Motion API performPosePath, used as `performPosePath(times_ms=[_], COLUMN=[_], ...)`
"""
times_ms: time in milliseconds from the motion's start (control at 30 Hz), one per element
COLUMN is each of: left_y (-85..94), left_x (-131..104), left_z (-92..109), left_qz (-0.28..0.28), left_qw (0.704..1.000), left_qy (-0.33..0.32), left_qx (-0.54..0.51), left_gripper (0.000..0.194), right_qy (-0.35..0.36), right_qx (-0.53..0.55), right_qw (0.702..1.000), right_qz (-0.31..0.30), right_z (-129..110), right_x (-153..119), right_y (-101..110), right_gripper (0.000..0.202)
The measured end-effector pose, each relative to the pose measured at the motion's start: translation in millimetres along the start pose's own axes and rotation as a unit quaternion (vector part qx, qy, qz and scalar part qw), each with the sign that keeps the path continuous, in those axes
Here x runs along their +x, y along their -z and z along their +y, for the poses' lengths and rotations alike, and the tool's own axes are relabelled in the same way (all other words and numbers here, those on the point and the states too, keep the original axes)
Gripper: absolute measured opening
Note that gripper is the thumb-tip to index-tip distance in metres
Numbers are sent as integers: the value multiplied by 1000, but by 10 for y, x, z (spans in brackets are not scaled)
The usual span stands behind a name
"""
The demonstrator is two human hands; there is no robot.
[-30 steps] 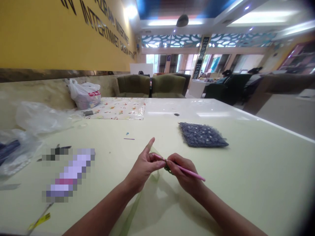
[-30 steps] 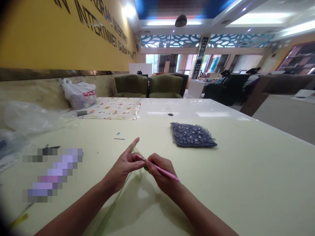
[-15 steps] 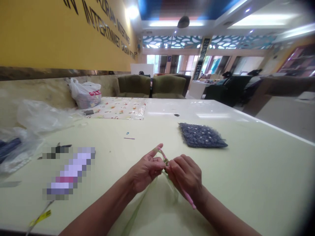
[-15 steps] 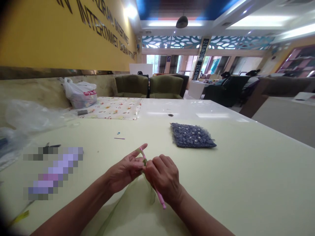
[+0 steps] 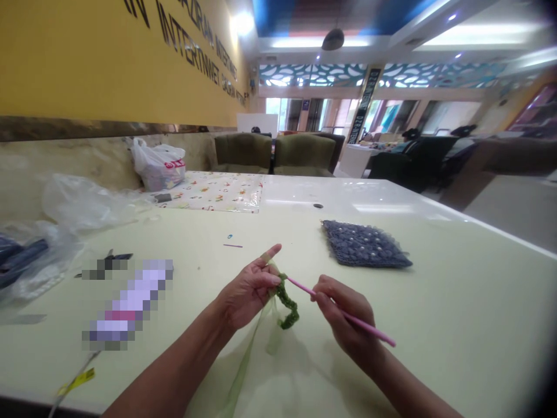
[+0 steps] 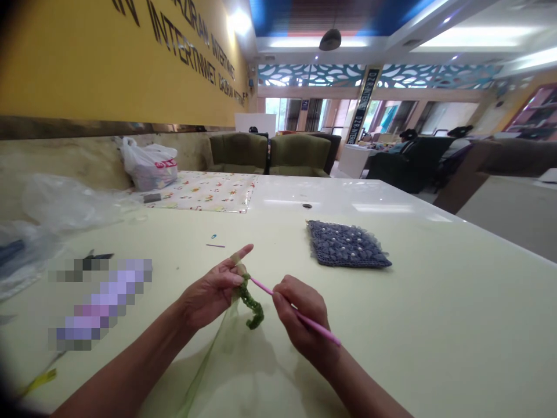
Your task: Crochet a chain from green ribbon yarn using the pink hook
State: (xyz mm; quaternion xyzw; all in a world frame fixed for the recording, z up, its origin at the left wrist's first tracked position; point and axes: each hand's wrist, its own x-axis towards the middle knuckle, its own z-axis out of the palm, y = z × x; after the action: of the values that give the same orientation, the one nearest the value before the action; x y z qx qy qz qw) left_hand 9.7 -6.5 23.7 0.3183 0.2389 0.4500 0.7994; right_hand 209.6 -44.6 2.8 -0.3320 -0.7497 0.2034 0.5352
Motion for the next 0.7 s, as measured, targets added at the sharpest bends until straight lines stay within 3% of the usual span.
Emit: performPosePath(times_ms=[133, 233, 367, 500, 600, 700], left_y=[-2, -38, -97, -125, -133, -134], left_x=[20, 16, -9, -29, -30, -21], left_z=[-44, -137, -295, -398, -409, -383], left_qz=[-3, -7, -1, 15, 26, 31], left_qw=[999, 997, 995, 994, 993, 991], left_qy=[-20, -27, -28, -46, -56, -57], left_qx=[33, 72, 98, 99, 102, 118], left_gripper=[67, 69, 72, 77, 79, 62], right_qy=[-119, -142, -24, 77, 8, -102], right_qx=[141, 153, -23, -141, -83, 6], right_qw=[983, 977, 999, 987, 996, 995], right_qz=[-23, -40, -27, 5, 13, 11], right_z=[81, 106, 74, 63, 84, 119], right_x=[16, 33, 55, 63, 29, -17], right_y=[42, 19, -43, -88, -116, -138], right_gripper=[33, 33, 19, 12, 13, 14])
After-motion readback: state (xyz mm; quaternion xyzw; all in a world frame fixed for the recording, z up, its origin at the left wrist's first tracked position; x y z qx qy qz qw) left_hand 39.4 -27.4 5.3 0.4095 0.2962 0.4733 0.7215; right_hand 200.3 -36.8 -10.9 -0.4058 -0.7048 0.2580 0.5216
